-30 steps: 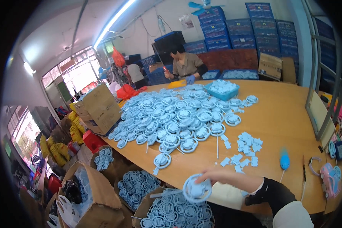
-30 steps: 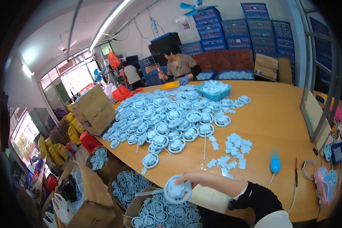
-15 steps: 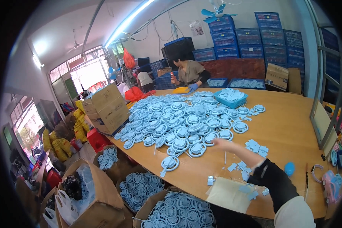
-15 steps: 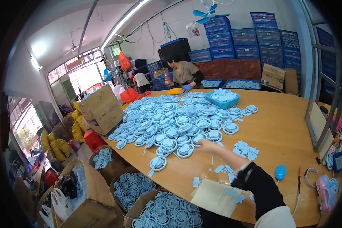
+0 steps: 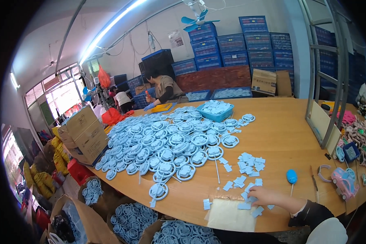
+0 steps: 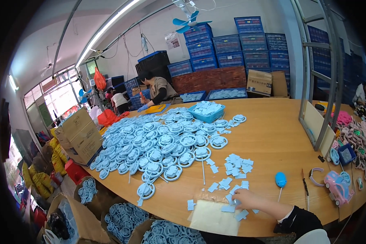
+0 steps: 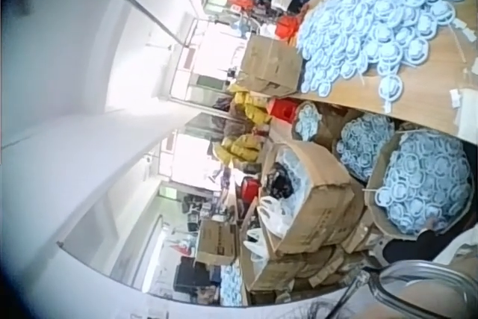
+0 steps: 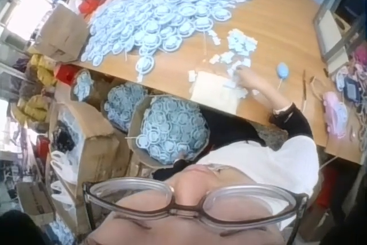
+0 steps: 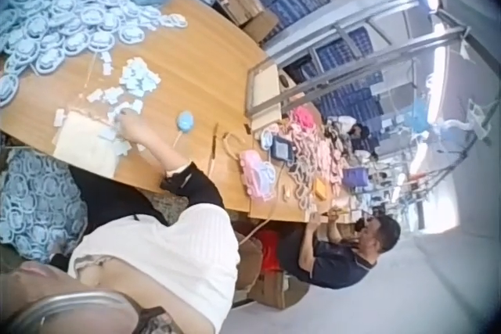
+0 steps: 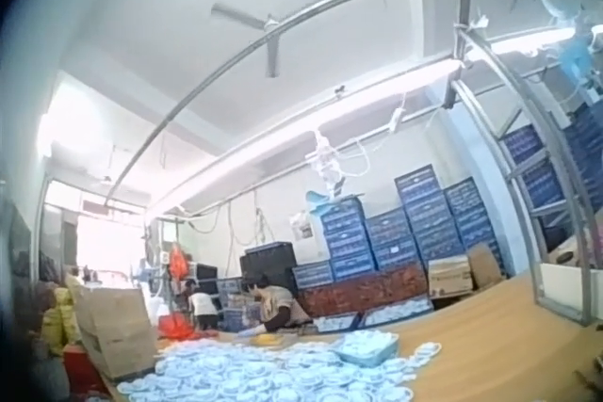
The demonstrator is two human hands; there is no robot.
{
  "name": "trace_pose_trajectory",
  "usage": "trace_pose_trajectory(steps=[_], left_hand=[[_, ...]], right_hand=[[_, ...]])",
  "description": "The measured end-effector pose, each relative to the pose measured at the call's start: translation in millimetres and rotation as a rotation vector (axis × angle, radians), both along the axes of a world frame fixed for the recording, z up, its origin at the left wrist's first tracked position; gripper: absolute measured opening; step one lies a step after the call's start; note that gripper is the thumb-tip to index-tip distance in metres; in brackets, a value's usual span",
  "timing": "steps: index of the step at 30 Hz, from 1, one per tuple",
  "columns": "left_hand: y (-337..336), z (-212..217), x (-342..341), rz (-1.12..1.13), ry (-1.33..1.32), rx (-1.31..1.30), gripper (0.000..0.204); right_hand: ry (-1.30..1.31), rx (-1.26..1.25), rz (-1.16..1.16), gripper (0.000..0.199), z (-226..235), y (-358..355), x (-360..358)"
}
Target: The recorder is assembling small blue plastic circular parts by attaching small white components.
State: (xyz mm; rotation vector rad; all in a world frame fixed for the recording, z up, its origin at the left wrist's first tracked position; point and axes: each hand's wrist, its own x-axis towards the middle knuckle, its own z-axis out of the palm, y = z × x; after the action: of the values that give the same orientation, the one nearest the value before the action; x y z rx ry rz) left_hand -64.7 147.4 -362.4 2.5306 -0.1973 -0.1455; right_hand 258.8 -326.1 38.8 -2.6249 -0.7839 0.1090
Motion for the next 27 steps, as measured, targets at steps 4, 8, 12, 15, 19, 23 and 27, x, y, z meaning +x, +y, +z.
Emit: trace_pose_trajectory(steps=[4,8,12,15,19,23,27], left_hand=[[2.7,-0.9,-9.1,0.079,0.096,-0.054,0.035],[7.7,-1.6,-17.9,0.140,0.194,-0.106,0.034],[1.2,-8.7,-3.9,0.167,0.275,-0.173,0.032],[-10.8,-15.1,9.4,0.185,0.335,-0.230,0.032],[-17.3,-18.4,12.9,0.221,0.428,-0.289,0.031],[-29.7,17.5,20.5,0.271,0.485,-0.355,0.031],[-51.7,54.9,41.1,0.322,0.525,-0.501,0.031]], right_hand=[[-0.055,0.064,-0.012,0.027,-7.1,-3.5,2.0],[0.084,0.146,-0.146,0.027,0.4,-2.5,-1.7],[0.053,0.138,-0.128,0.033,12.0,-1.6,-11.5],[-0.061,0.037,-0.102,0.037,4.2,-8.4,-15.4],[0.033,-0.104,-0.172,0.034,6.6,-17.3,-16.2],[0.104,-0.136,-0.187,0.035,4.2,-20.2,-8.1],[0.210,-0.069,-0.279,0.036,12.9,-19.0,-8.6]])
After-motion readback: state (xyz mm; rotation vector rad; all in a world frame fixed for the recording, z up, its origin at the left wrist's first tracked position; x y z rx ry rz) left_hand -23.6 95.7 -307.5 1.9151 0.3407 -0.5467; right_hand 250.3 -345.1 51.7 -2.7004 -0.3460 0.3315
